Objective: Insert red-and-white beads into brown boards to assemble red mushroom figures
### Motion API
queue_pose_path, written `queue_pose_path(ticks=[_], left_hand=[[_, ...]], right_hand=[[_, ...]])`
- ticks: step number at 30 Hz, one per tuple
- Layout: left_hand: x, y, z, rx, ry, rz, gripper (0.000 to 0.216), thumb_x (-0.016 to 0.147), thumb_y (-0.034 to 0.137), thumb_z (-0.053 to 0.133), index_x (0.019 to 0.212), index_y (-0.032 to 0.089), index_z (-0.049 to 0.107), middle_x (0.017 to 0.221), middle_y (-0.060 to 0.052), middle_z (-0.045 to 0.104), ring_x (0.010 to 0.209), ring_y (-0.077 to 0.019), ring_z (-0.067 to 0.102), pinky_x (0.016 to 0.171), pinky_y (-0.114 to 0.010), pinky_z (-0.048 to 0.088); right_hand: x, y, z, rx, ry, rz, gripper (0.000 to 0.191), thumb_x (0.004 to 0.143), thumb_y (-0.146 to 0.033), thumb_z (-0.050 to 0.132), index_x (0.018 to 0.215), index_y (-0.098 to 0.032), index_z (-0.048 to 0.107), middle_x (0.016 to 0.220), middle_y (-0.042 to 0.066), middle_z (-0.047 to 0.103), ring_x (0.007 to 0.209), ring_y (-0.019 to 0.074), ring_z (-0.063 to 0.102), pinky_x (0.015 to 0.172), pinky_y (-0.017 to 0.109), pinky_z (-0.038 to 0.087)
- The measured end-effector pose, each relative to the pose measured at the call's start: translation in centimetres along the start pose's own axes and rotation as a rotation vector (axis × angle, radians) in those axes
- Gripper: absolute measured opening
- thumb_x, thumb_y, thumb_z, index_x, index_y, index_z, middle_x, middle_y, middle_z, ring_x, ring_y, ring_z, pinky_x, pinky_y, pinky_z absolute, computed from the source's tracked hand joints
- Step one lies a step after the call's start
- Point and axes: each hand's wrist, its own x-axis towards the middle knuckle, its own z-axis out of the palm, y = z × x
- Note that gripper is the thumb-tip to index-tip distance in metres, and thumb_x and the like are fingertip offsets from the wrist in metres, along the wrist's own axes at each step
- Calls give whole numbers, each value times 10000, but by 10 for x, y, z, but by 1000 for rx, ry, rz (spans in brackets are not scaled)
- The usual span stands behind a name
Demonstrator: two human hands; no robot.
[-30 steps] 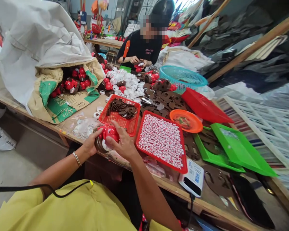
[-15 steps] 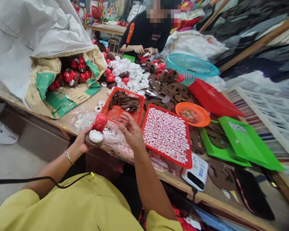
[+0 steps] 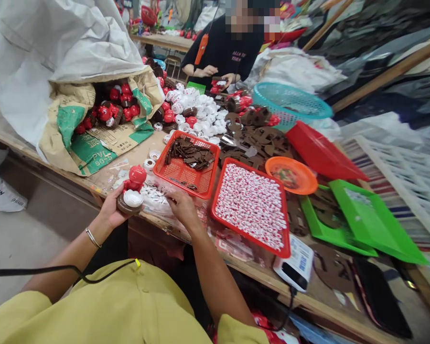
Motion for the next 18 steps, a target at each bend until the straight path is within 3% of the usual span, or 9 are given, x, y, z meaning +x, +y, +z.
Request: queue_pose_path(ticks=[4,10,14,18], left_hand=[[-5,6,0,-18,23,17,171,929,321,543,1001,203,645,987,-79,717,919,-279,687,843,-574,537],[-9,3,3,20,21,-48,260,936,354,514,1075,169,631,962,-124,714,863,-306,695,809,-640,524],[-12,3,-1,32,-6,-55,302,927,372,521,1106,150,620,1030,-160,700,903,-327,686,803,-634,525],[-8,3,1,44,5,-34,345,931,441,488,1062,156,632,1006,-158,702,887,-322,686,767,-616,538]], right_hand=[[20,20,-49,28,202,89,238,850,-185,558,991,-196,750,995,61,747,905,199,690,853,319,532],[58,54,-118,-210,-4,317,271,716,-63,614,886,-189,782,867,43,758,789,200,689,792,293,524],[41,74,-149,-271,27,405,287,766,-96,570,957,-176,769,911,51,753,780,182,676,748,267,504],[0,95,-164,-293,-84,514,133,743,-166,656,810,-170,771,742,44,735,642,174,650,650,260,490]])
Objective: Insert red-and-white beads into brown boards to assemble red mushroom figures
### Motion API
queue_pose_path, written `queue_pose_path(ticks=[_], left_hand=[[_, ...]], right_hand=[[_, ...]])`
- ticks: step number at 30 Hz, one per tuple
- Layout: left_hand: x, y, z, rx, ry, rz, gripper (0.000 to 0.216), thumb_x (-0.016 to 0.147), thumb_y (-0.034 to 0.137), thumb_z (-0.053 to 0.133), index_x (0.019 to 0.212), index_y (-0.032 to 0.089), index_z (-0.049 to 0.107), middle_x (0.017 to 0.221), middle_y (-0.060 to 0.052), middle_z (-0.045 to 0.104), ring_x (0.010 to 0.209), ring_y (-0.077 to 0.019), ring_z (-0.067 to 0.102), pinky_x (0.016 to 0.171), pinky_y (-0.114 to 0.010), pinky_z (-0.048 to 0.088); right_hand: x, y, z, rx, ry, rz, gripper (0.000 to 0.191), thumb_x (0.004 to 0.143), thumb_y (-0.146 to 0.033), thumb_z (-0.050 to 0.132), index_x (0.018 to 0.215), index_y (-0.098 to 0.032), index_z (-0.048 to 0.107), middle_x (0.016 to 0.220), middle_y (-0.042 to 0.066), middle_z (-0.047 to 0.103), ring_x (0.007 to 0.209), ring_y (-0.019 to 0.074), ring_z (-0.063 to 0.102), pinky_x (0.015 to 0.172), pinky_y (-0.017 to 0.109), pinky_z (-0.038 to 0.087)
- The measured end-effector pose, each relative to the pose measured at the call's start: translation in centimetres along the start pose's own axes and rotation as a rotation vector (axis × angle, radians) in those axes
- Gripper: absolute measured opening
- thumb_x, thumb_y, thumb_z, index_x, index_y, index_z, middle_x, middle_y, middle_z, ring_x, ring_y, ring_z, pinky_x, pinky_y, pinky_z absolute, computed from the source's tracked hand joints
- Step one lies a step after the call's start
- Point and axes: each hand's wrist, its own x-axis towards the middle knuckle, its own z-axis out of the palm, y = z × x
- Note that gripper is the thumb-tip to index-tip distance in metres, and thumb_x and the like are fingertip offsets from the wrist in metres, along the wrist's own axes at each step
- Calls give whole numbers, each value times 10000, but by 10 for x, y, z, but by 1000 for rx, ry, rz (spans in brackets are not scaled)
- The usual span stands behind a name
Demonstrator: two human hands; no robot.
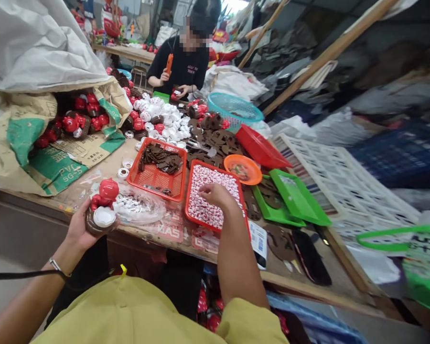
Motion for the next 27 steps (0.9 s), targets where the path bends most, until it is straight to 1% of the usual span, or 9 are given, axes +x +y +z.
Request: queue_pose_path(ticks=[3,7,9,11,13,17,19,24,27], left_hand=[[6,-7,9,-1,42,4,334,941,440,462,975,167,652,892,-117,714,799,-289,693,746,-578,553],[14,-22,27,-41,78,67,277,932,326,497,810,137,659,726,-78,702,650,-213,677,719,-406,581],[14,-31,35,-23,54,84,270,928,290,502,793,124,667,702,-74,703,606,-189,666,701,-349,577],[14,-40,41,30,21,57,266,922,290,517,805,116,679,700,-74,708,584,-179,661,698,-328,573],[13,-49,45,73,-11,18,251,909,299,545,820,112,687,707,-76,713,584,-177,662,711,-324,572],[15,-56,50,26,-46,68,242,885,322,572,839,118,694,729,-70,720,615,-183,670,755,-339,567],[17,-55,50,-10,-53,131,240,874,333,585,841,121,694,741,-65,721,623,-182,669,747,-332,564],[22,-52,46,-86,-67,219,213,865,325,602,838,134,693,781,-56,725,654,-166,669,715,-293,551],[27,-54,45,-120,-48,250,239,886,330,569,880,127,694,836,-68,728,713,-175,677,766,-308,549]], right_hand=[[-16,18,11,-12,-47,-9,193,736,-215,702,910,-162,769,880,88,747,760,207,677,737,293,511],[-30,9,26,158,295,-52,402,830,-381,637,1158,-156,689,1144,161,671,875,239,664,827,393,527],[-40,-16,34,432,310,-178,492,863,-496,592,1267,-216,616,1210,134,640,904,231,658,784,386,550],[-55,-52,44,694,179,-362,548,898,-552,534,1367,-269,517,1285,110,603,1010,230,643,792,371,560],[-73,-91,58,766,152,-510,569,937,-565,456,1433,-288,431,1378,111,535,1141,243,595,890,409,539],[-113,-145,88,534,581,-681,520,939,-553,428,1379,-286,503,1590,73,205,1430,348,270,1135,585,271],[-130,-156,101,428,676,-709,444,937,-521,432,1258,-279,619,1621,22,86,1466,391,132,1160,623,150],[-141,-167,118,348,463,-687,332,835,-453,636,1067,-234,726,1631,-18,-23,1467,421,60,1175,602,115],[-135,-167,124,360,391,-678,405,737,-466,757,1069,-237,726,1631,-5,-13,1467,428,44,1176,607,105]])
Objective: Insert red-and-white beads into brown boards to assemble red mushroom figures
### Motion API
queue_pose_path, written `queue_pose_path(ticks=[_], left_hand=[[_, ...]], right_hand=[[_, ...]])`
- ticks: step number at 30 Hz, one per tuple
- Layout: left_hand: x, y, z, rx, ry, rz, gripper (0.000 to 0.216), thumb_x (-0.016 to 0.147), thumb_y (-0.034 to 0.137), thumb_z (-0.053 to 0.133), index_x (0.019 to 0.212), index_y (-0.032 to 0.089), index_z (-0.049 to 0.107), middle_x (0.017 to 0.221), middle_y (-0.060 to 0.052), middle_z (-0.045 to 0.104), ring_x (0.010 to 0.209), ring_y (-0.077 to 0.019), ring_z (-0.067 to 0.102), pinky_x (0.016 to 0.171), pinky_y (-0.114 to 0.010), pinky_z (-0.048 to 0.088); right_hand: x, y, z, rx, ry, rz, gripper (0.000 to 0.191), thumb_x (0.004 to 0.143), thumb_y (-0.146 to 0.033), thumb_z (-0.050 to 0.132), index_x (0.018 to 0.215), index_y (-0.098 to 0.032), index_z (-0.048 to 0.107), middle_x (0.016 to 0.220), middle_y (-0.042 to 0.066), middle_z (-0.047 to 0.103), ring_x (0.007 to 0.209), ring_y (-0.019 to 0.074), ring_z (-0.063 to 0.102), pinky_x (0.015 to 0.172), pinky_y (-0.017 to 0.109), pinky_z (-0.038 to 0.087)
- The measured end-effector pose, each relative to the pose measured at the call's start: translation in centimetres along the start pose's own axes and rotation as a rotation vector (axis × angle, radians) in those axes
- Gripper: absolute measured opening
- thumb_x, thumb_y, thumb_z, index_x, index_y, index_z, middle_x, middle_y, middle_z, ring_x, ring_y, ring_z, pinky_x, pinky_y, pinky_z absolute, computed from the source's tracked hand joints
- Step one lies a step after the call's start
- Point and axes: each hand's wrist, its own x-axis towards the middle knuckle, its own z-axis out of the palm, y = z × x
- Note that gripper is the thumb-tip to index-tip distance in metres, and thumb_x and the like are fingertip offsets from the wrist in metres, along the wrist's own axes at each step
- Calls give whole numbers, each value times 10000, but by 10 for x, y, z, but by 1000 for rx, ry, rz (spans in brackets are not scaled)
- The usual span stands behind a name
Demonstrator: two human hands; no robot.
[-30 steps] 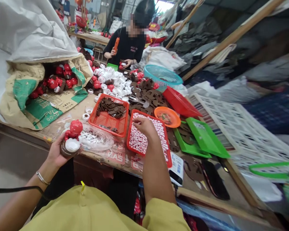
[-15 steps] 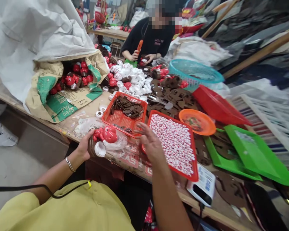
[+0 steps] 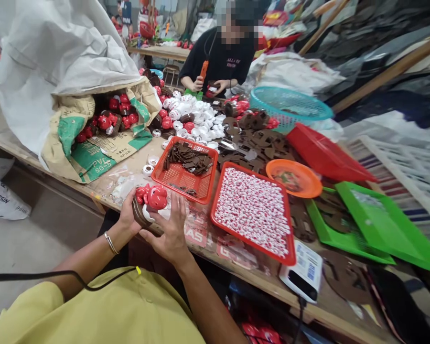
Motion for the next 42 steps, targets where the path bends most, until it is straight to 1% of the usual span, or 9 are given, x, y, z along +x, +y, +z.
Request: queue_pose_path(ticks=[5,11,15,19,24,26,32,38,42], left_hand=[[-12,3,6,58,-35,24,270,904,382,565,932,142,687,902,-65,715,772,-174,667,806,-313,542],[-41,14,13,209,-328,-105,552,749,369,769,1262,299,577,1182,-58,642,1191,-255,557,1000,-460,466],[-35,3,12,277,-288,-149,579,696,247,801,1236,220,593,1190,-103,664,1198,-300,565,985,-439,485],[-22,-5,10,325,-25,-186,369,769,143,685,1132,164,625,968,-92,722,916,-269,684,863,-447,553],[-16,4,-2,355,84,-314,279,821,228,647,1096,190,619,952,-85,708,880,-301,689,815,-599,535],[-18,4,-5,390,96,-353,301,821,292,666,1103,197,620,968,-93,702,871,-310,688,799,-616,531],[-28,-12,6,449,56,-428,394,820,399,681,1165,225,599,1061,-114,689,944,-345,674,803,-630,517],[-38,-12,7,460,46,-483,403,808,375,703,1166,214,609,1097,-130,687,940,-341,682,824,-629,514],[-38,-13,4,486,51,-454,393,793,370,722,1143,222,622,1098,-113,688,949,-335,679,818,-622,520]], right_hand=[[-5,9,5,327,7,190,343,731,-350,779,1048,-241,709,1597,58,192,1447,362,233,1174,554,231],[2,13,-22,1265,268,603,365,743,-400,772,1056,-272,634,1181,42,669,1091,245,630,991,454,505],[-1,1,-27,1570,101,768,414,777,-513,709,1074,-238,622,1083,46,710,909,215,688,821,411,586],[-17,12,-33,1284,-133,828,521,776,-556,692,1165,-225,589,921,39,718,702,182,684,649,330,565],[-24,95,-115,-64,164,798,426,880,-461,587,1236,-229,617,1072,91,692,905,229,652,838,363,501],[-20,131,-140,-314,3,836,394,911,-422,543,1212,-185,637,1170,146,667,1051,274,619,913,390,458],[0,179,-124,-203,-165,837,151,833,-260,639,923,-180,729,1024,112,725,1029,243,630,921,319,432],[4,202,-145,63,128,889,205,837,-280,598,961,-168,716,950,90,719,970,220,633,864,303,477],[5,203,-163,345,299,947,283,879,-407,540,908,-159,673,666,19,610,606,151,580,606,267,513]])
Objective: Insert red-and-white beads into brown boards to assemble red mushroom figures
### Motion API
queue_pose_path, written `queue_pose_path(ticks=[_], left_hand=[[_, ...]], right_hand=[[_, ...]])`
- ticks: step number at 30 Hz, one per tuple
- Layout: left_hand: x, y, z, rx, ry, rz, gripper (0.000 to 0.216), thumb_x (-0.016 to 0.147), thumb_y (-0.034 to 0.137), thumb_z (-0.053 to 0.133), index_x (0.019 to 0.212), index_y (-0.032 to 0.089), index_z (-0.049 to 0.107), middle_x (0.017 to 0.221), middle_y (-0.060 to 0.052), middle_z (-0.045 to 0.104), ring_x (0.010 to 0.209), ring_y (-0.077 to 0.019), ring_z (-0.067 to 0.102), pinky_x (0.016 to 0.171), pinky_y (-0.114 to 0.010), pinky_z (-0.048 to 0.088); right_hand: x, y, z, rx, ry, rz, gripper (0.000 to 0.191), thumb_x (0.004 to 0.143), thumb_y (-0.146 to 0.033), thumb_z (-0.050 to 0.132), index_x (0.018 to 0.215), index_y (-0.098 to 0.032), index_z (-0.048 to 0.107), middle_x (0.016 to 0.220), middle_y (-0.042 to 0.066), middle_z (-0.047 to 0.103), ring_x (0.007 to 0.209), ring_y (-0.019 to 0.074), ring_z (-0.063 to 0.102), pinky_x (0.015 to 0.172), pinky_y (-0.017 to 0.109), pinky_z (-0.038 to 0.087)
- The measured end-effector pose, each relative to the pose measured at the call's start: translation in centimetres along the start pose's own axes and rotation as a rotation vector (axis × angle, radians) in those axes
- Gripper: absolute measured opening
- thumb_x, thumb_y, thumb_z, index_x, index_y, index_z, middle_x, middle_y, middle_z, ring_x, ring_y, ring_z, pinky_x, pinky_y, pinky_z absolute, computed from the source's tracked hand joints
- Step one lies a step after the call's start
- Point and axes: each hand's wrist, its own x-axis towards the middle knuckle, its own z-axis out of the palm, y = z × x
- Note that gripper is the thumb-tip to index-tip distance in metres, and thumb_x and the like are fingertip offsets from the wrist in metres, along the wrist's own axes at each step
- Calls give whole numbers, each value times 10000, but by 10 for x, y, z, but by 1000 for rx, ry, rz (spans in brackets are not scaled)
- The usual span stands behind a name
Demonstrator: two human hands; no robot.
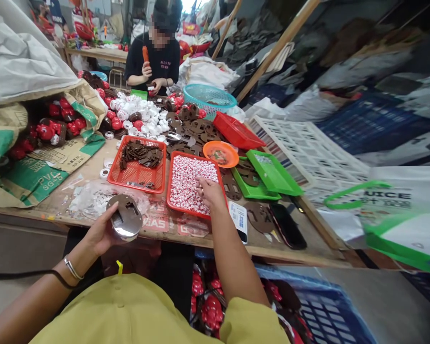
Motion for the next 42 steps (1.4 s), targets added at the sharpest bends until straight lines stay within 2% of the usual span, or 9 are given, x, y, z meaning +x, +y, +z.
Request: queue_pose_path(ticks=[4,7,10,14,19,23,28,35,42], left_hand=[[6,-5,3,13,21,31,394,771,344,751,1123,212,634,1039,-108,700,920,-313,681,799,-554,550],[11,-9,6,27,65,44,398,764,351,759,1107,186,644,964,-111,707,819,-275,688,756,-489,572],[13,-10,7,24,94,50,414,762,393,757,1097,175,652,955,-113,709,763,-249,681,743,-469,571],[13,-7,6,23,91,64,454,748,482,750,1089,196,659,999,-114,713,804,-262,682,749,-472,556],[12,-3,-2,73,142,95,521,713,583,737,1054,195,669,995,-110,718,778,-251,671,744,-463,544],[12,-1,-7,78,135,90,542,708,604,729,1049,185,677,994,-116,718,783,-246,670,744,-427,541],[13,-1,-9,96,123,135,525,721,601,721,1063,205,672,1018,-108,714,765,-226,660,702,-391,545],[12,-12,-7,167,15,152,615,695,605,743,1127,175,657,1030,-125,700,744,-216,653,650,-359,553],[14,-2,-21,20,21,108,584,789,577,668,1210,174,623,1089,-139,691,828,-255,675,725,-425,569]], right_hand=[[-18,-15,19,265,-42,34,269,930,-414,459,887,-206,625,667,2,573,611,132,588,598,265,556],[-47,-28,54,662,-106,111,285,968,-383,396,891,-214,613,808,43,651,827,154,660,808,334,593],[-80,-38,95,1054,-230,269,325,987,-347,369,876,-197,635,907,68,692,977,166,665,982,369,535],[-114,-48,141,1078,-374,306,312,962,-408,463,846,-203,668,908,54,714,1006,174,661,1043,397,489],[-141,-53,175,887,-382,107,374,893,-540,555,832,-203,706,882,41,718,934,190,662,1017,406,478],[-151,-57,184,766,-360,-16,426,866,-595,554,839,-201,714,891,47,728,935,205,662,1018,408,456],[-151,-61,185,826,-353,-21,384,846,-573,586,889,-207,696,970,47,720,1003,196,644,1036,389,429],[-148,-72,190,748,-128,-75,382,875,-559,506,947,-224,675,1068,23,686,1089,172,581,1015,353,390],[-137,-70,149,841,-112,-186,289,858,-496,572,861,-231,687,957,17,705,971,175,642,983,382,448]])
